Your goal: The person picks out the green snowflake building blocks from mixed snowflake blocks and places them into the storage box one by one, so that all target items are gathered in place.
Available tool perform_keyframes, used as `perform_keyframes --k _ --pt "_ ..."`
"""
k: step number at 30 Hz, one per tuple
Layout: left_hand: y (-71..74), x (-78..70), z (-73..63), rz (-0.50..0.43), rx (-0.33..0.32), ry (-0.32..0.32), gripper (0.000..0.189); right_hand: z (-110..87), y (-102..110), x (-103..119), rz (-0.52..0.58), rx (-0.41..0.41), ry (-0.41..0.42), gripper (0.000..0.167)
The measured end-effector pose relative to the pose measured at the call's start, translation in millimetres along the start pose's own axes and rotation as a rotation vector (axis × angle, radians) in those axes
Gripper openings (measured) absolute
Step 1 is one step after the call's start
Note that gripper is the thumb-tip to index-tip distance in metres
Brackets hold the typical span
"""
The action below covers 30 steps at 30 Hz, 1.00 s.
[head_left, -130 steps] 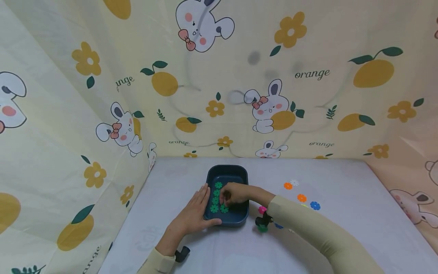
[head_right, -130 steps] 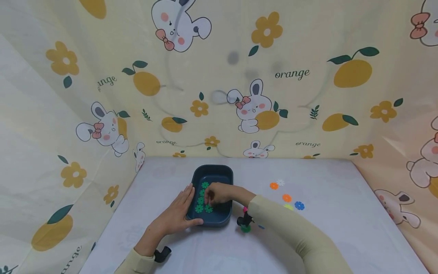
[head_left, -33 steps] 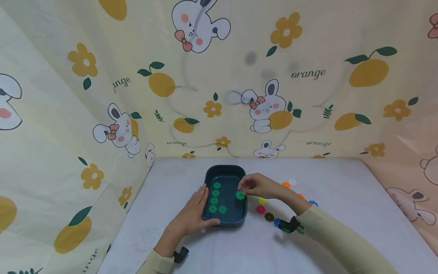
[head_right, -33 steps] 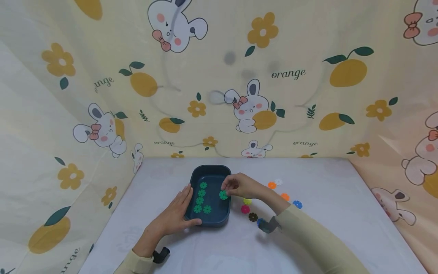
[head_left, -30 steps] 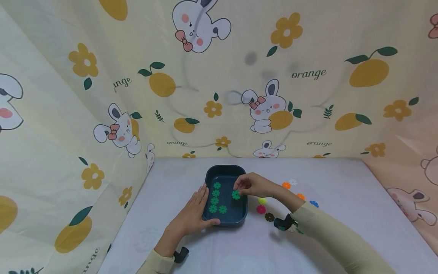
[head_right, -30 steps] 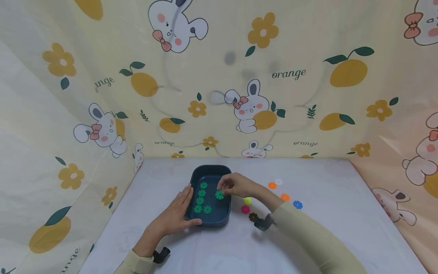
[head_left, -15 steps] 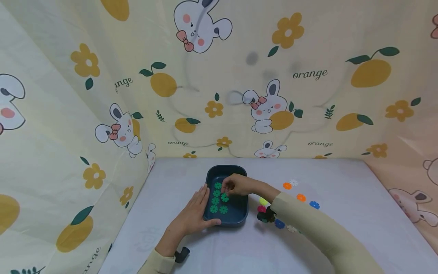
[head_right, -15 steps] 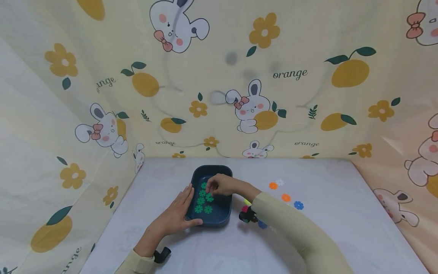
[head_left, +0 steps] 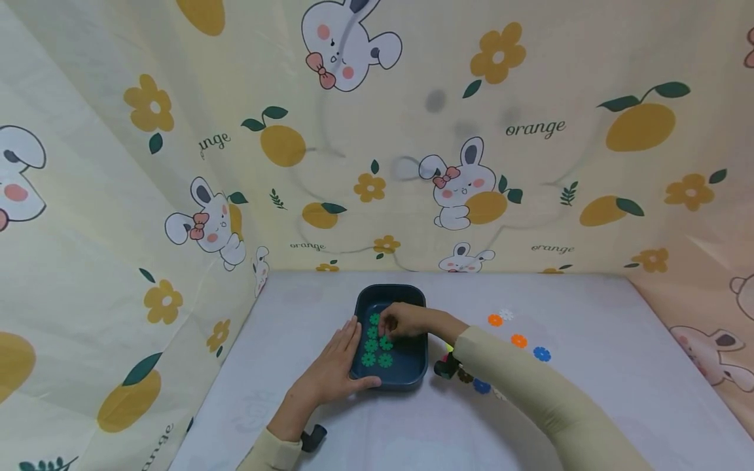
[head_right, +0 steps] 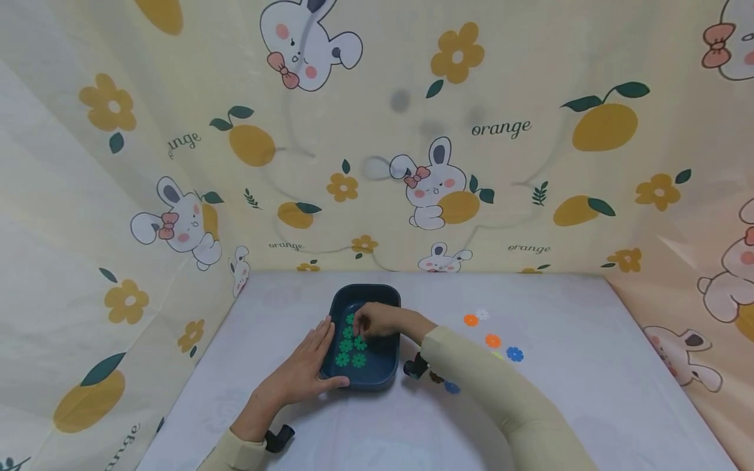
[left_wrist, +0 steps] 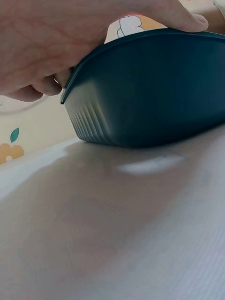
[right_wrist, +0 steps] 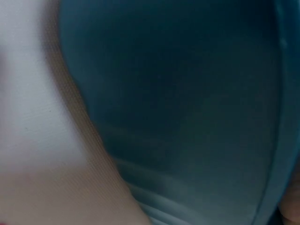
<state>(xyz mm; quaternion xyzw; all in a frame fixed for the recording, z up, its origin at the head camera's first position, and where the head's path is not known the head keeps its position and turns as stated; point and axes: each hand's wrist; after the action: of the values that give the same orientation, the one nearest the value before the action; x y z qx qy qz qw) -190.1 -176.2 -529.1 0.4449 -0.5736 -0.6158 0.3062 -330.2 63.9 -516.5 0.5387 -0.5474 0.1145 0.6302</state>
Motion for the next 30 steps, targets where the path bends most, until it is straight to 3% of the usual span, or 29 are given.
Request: perform_keyframes --k 11,18,30 --pt "-3.2 -0.2 2.8 0.012 0.006 0.000 0.122 -4.8 -2.4 -0.4 -0.060 0.000 -0.016 0.012" --pt "-0.9 -2.5 2.4 0.012 0.008 -0.002 0.121 -17.1 8.1 4.4 -0.103 -0.080 0.017 0.009" --pt "0.8 -3.6 0.4 0.019 0.002 0.019 0.122 -89.2 37.2 4.6 -0.042 -0.223 0.096 0.008"
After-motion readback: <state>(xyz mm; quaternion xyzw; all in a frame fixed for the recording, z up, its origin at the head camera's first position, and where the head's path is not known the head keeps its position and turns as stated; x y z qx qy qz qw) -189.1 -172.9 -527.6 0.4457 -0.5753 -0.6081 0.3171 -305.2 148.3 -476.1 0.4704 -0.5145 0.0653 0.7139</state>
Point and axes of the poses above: each hand's wrist, its own z-axis towards the middle knuckle, its own y-axis out of the back of the hand, x = y × z, and after that the axes turned 12 degrees about z, right-handed
